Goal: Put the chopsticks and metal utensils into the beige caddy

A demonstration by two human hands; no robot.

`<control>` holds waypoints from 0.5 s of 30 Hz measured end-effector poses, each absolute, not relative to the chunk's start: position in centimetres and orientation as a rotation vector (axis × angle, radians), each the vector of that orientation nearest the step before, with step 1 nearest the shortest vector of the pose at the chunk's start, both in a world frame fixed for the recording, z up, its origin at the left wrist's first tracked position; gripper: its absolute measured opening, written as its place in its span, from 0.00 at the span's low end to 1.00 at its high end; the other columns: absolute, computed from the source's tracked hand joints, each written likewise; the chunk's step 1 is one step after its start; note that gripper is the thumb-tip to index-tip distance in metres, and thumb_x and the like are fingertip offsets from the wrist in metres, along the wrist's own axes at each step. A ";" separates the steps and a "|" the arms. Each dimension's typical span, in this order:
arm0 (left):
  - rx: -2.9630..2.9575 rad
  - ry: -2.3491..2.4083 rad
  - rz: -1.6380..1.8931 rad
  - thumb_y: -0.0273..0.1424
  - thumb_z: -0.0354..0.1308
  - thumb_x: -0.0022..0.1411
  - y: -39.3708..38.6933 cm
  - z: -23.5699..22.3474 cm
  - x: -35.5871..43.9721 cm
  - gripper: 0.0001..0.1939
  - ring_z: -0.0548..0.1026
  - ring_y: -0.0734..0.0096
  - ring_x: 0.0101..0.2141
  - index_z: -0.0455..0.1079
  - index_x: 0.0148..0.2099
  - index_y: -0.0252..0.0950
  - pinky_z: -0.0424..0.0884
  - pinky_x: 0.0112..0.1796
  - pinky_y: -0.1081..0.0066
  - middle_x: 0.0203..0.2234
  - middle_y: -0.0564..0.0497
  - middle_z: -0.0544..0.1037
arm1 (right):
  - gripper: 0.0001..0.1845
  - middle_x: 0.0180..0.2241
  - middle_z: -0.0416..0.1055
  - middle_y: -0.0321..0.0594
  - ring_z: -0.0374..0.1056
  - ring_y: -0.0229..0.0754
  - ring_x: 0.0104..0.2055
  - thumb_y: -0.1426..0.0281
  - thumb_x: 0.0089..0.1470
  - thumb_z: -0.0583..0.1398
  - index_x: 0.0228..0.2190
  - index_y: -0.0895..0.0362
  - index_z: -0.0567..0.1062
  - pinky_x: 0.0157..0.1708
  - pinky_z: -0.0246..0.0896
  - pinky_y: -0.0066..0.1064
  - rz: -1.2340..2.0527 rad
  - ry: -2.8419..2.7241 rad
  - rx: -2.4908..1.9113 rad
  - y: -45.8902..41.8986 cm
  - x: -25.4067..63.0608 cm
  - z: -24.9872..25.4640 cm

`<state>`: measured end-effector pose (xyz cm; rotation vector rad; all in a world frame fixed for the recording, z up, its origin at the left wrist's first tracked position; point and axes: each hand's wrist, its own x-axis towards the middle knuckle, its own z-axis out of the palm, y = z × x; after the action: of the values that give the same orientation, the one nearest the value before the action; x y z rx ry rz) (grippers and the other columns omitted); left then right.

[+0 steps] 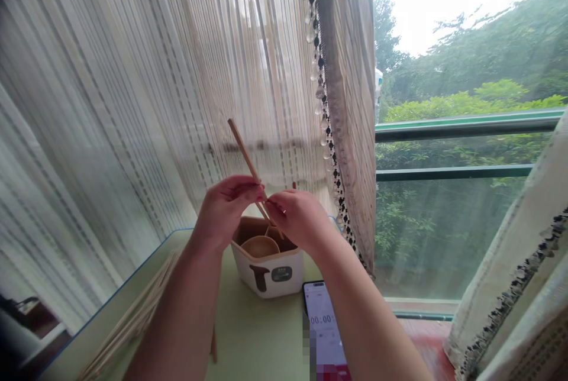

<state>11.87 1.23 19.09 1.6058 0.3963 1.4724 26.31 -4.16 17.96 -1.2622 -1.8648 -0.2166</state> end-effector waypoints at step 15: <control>1.891 0.631 1.707 0.33 0.60 0.53 3.2 17.8 12.5 0.08 0.77 0.72 0.28 0.72 0.36 0.36 0.72 0.32 0.74 0.27 0.51 0.79 | 0.15 0.31 0.73 0.43 0.66 0.38 0.31 0.66 0.59 0.51 0.32 0.56 0.76 0.30 0.53 0.26 -0.358 -1.755 -1.376 -2.0 25.2 16.0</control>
<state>12.47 3.21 17.77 1.8908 0.6313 1.7073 25.19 -1.97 16.01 -1.3764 -1.7553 -0.3579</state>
